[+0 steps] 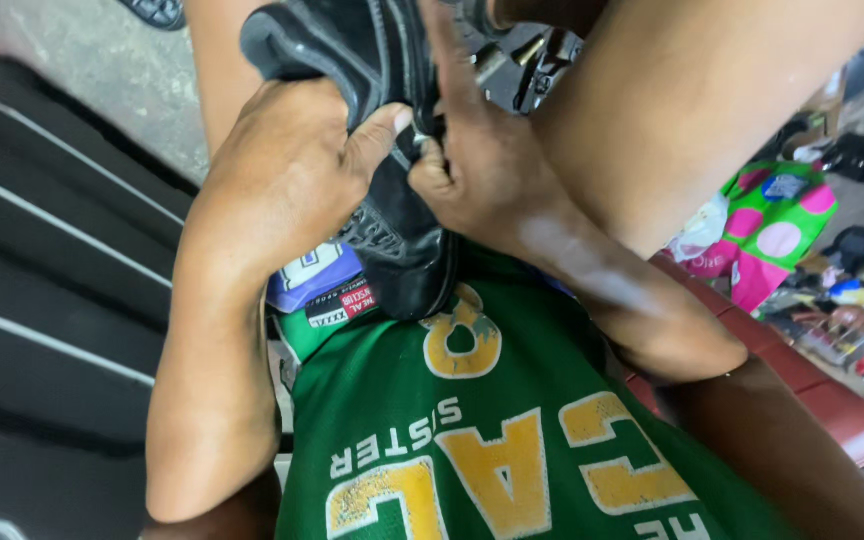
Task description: The person holds a black shoe and repeatedly rubs its upper and sole with their hands. They rotate the shoe to access different areas, including the toe, sides, and heel, while seated on the floor.
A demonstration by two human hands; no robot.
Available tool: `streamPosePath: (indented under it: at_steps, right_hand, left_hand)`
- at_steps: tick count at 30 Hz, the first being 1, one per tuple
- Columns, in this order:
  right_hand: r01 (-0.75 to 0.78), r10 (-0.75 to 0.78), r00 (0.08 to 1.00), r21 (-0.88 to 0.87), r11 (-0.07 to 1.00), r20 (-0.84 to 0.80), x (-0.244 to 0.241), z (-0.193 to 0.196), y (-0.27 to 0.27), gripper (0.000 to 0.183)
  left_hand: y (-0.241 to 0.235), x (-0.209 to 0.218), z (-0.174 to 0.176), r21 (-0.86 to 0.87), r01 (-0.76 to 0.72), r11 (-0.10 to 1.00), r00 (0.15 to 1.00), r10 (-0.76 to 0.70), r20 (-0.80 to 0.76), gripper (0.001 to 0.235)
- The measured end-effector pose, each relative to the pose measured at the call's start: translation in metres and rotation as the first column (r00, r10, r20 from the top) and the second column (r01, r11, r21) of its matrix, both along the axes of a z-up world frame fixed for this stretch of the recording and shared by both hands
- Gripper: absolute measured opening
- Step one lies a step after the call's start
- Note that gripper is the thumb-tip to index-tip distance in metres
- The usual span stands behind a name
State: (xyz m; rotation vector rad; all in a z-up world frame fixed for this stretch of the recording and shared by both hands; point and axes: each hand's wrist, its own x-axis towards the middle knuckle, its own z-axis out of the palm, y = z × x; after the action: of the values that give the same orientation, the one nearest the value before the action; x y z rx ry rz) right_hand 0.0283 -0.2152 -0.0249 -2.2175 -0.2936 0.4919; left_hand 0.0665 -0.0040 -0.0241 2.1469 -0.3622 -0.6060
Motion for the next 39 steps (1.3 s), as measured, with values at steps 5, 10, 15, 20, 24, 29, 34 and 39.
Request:
streamPosePath:
  at_steps: [5, 10, 15, 20, 24, 29, 34, 39]
  right_hand:
    - [0.029, -0.036, 0.996, 0.078, 0.997, 0.083, -0.008, -0.014, 0.000, 0.086]
    - [0.135, -0.132, 0.991, 0.180, 0.974, -0.030, -0.014, -0.025, -0.006, 0.085]
    - [0.219, -0.164, 0.970, 0.346, 0.912, -0.181, -0.011, -0.034, -0.005, 0.085]
    - [0.200, -0.067, 0.943, 0.392, 0.898, -0.327, -0.010, -0.019, -0.014, 0.085]
    - [0.225, -0.031, 0.923, 0.474, 0.851, -0.383, 0.002, -0.006, -0.012, 0.095]
    - [0.198, -0.084, 0.927, 0.286, 0.938, -0.367, 0.008, -0.004, -0.007, 0.090]
    - [0.197, -0.148, 0.957, 0.187, 0.962, -0.248, -0.012, -0.009, -0.007, 0.079]
    - [0.222, -0.205, 0.974, 0.205, 0.953, -0.099, -0.020, -0.024, -0.002, 0.069]
  left_hand:
    - [-0.009, 0.002, 0.003, 0.061, 0.027, 0.998, 1.000, -0.026, -0.015, 0.051]
    - [-0.015, 0.004, 0.002, 0.064, 0.028, 0.998, 1.000, -0.027, -0.014, 0.049]
    - [-0.012, 0.003, 0.003, 0.046, 0.058, 0.997, 0.998, -0.058, -0.006, 0.047]
    - [-0.001, 0.010, 0.008, -0.016, 0.065, 0.998, 0.995, -0.066, -0.072, 0.038]
    - [0.006, 0.015, 0.011, -0.065, 0.117, 0.991, 0.993, -0.119, -0.027, 0.035]
    - [0.001, 0.019, 0.011, -0.021, 0.123, 0.992, 0.990, -0.124, -0.067, 0.038]
    - [0.004, 0.017, 0.010, 0.019, 0.154, 0.988, 0.982, -0.151, -0.110, 0.043]
    - [0.002, 0.016, 0.005, 0.044, 0.127, 0.991, 0.986, -0.121, -0.115, 0.046]
